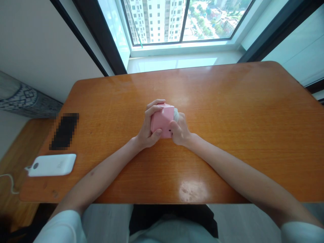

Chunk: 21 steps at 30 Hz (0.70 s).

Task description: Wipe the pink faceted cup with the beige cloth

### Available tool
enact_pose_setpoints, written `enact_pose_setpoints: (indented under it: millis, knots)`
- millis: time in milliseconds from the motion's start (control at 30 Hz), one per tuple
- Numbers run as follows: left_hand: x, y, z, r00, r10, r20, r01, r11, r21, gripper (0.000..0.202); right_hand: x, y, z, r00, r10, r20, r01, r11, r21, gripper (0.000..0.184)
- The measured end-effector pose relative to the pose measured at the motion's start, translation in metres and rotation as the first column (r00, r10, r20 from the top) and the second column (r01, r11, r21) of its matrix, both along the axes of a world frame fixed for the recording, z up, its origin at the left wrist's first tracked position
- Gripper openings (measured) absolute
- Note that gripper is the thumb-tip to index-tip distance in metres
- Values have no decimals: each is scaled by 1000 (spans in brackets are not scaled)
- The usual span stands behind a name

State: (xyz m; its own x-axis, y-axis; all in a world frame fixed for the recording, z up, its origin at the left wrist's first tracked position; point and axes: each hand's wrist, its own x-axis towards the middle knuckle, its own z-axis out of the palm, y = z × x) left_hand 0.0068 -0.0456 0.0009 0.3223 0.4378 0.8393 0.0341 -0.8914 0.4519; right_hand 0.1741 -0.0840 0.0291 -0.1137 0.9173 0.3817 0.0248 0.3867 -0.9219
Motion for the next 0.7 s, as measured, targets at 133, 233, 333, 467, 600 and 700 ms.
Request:
enact_pose_setpoints:
  millis: [133, 233, 333, 467, 600, 700]
  knots:
    - [0, 2, 1, 999, 33, -42, -32, 999, 20, 82, -4, -1, 1, 992, -21, -124, 6, 992, -124, 77]
    - [-4, 5, 4, 993, 76, -88, -64, 989, 132, 88, -17, 0, 6, 936, 44, -348, -168, 927, -334, 85]
    - [-5, 4, 4, 995, 53, -87, -41, 989, 144, 75, -18, 0, 7, 902, 51, -428, -220, 909, -354, 83]
    - [-1, 2, -1, 1000, -27, 14, 26, 998, 61, 70, 0, 0, 0, 997, 67, -32, -65, 996, 62, 62]
    - [1, 4, -2, 999, -44, 5, 43, 998, 55, 76, 4, -1, -1, 998, 62, 7, -63, 997, 46, 63]
    - [-2, 5, 2, 998, 28, -50, -22, 991, 129, 84, -8, -2, 3, 978, 52, -202, -94, 975, -202, 83]
